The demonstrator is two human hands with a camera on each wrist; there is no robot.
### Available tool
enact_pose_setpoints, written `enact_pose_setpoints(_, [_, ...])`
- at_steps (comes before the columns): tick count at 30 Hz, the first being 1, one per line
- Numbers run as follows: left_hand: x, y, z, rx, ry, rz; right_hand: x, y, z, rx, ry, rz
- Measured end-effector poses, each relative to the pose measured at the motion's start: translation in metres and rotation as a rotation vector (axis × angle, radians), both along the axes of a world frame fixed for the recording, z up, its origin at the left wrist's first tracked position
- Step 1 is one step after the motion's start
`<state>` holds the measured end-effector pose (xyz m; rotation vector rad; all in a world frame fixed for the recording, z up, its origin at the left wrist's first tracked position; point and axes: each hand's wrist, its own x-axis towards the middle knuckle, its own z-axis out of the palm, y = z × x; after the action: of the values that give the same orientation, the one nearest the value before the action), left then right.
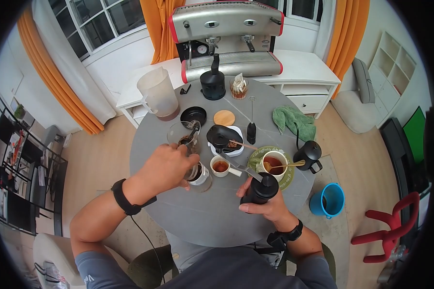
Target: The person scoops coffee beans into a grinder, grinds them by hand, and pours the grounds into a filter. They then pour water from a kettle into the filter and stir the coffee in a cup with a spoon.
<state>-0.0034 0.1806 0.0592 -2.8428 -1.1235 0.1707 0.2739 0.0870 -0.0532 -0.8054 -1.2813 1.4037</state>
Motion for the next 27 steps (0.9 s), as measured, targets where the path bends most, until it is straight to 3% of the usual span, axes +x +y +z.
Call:
enact_pose_setpoints(2, [0.002,0.0,-0.003,0.11,0.004,-0.096,0.001,0.0,0.0,-0.015,-0.016,0.025])
enact_pose_setpoints(27, [-0.007,0.001,0.0,0.02,-0.13,-0.071,-0.006,-0.003,0.004,0.029,0.019,-0.025])
